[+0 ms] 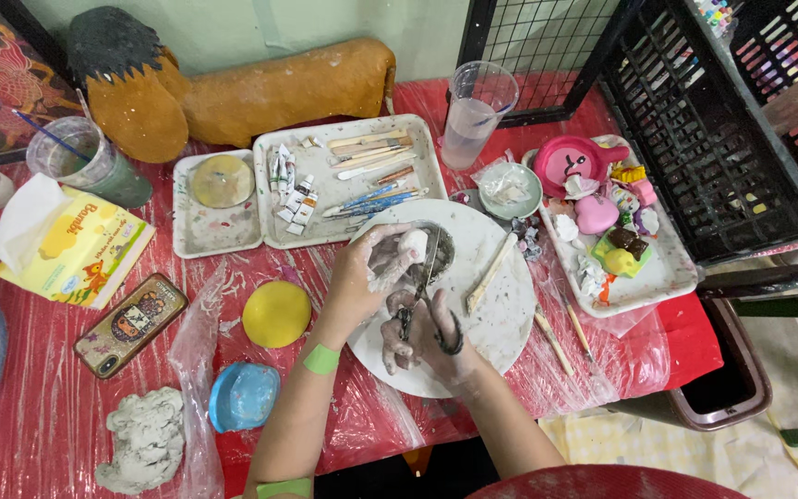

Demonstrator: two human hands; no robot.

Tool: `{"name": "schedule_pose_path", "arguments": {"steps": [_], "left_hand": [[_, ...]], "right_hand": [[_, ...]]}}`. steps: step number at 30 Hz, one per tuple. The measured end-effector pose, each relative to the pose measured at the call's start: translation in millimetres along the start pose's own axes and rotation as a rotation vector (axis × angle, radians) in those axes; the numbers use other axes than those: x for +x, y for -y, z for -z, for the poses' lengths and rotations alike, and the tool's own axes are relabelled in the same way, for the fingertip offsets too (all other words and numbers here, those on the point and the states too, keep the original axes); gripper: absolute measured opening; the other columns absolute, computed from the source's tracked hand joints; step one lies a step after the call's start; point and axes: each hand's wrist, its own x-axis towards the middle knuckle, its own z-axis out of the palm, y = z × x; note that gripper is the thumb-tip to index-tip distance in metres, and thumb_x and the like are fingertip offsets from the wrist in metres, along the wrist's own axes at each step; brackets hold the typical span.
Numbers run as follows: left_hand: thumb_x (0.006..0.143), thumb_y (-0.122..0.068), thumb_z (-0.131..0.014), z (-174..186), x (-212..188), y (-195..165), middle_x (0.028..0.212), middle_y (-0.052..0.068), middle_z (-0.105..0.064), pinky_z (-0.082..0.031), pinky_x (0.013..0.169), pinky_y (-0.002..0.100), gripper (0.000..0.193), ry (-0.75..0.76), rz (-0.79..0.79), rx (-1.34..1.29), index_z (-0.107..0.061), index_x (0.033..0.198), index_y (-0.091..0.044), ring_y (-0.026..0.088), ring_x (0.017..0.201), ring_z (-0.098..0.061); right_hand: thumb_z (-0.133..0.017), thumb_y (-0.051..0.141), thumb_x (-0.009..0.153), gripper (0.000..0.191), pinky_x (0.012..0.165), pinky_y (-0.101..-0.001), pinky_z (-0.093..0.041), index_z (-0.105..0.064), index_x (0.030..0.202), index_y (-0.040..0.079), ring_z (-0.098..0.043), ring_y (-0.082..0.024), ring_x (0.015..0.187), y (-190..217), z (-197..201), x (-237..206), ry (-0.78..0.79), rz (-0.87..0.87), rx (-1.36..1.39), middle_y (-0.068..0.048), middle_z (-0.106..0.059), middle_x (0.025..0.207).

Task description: The person sits at a craft table shaping white clay by hand, rolling and pressing it into balls on a plate. They use scissors to cut pieces of clay-like material and place the cut pieces into a small bowl, repeating the shaping and cutting across the episode.

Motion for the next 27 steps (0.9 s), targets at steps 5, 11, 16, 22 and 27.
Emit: {"name": "schedule_pose_path", "arguments": {"steps": [5,11,16,22,27], "left_hand": [[0.091,-0.013,-0.076,5,-1,22,0.113,0.010,-0.076,-0.060,0.091,0.030,0.036,0.003,0.033,-0.018,-0.067,0.123,0.002,0.015,0.102,-0.074],[0.092,-0.015,-0.076,5,5,32,0.107,0.011,-0.077,-0.061,0.088,0.029,0.033,-0.034,0.090,-0.071,-0.069,0.118,0.004,0.014,0.097,-0.074],[0.089,-0.020,-0.079,-4,7,21,0.091,0.010,-0.079,-0.060,0.075,0.029,0.030,-0.144,0.076,0.143,-0.072,0.110,0.000,0.014,0.080,-0.076],[0.089,-0.021,-0.080,-5,5,13,0.092,0.010,-0.078,-0.059,0.075,0.029,0.029,-0.179,0.025,0.259,-0.073,0.109,-0.001,0.014,0.081,-0.075],[0.094,-0.021,-0.073,3,5,13,0.101,0.011,-0.077,-0.060,0.080,0.028,0.033,-0.054,0.049,-0.001,-0.069,0.121,-0.004,0.013,0.090,-0.075]], "right_hand": [[-0.040,0.090,0.082,0.083,0.061,-0.0259,-0.036,-0.047,0.111,0.013,-0.048,-0.014,0.063,-1,-7,-2,-0.061,-0.033,-0.207,0.001,-0.042,0.067],[-0.050,0.075,0.091,0.060,0.056,-0.0265,-0.028,-0.040,0.095,0.016,-0.040,-0.012,0.060,-13,-5,3,-0.178,-0.051,-0.181,0.004,-0.032,0.066],[-0.055,0.060,0.099,0.050,0.051,-0.0301,-0.027,-0.039,0.087,0.014,-0.033,-0.012,0.055,-28,-3,7,-0.257,-0.046,-0.092,0.004,-0.028,0.063],[-0.053,0.060,0.099,0.049,0.049,-0.0300,-0.026,-0.044,0.093,0.012,-0.031,-0.012,0.053,-38,1,8,-0.282,-0.017,-0.043,0.004,-0.027,0.061],[-0.041,0.078,0.089,0.065,0.052,-0.0271,-0.028,-0.045,0.106,0.015,-0.038,-0.012,0.055,-26,2,6,-0.029,0.002,0.115,0.004,-0.033,0.065]]}}
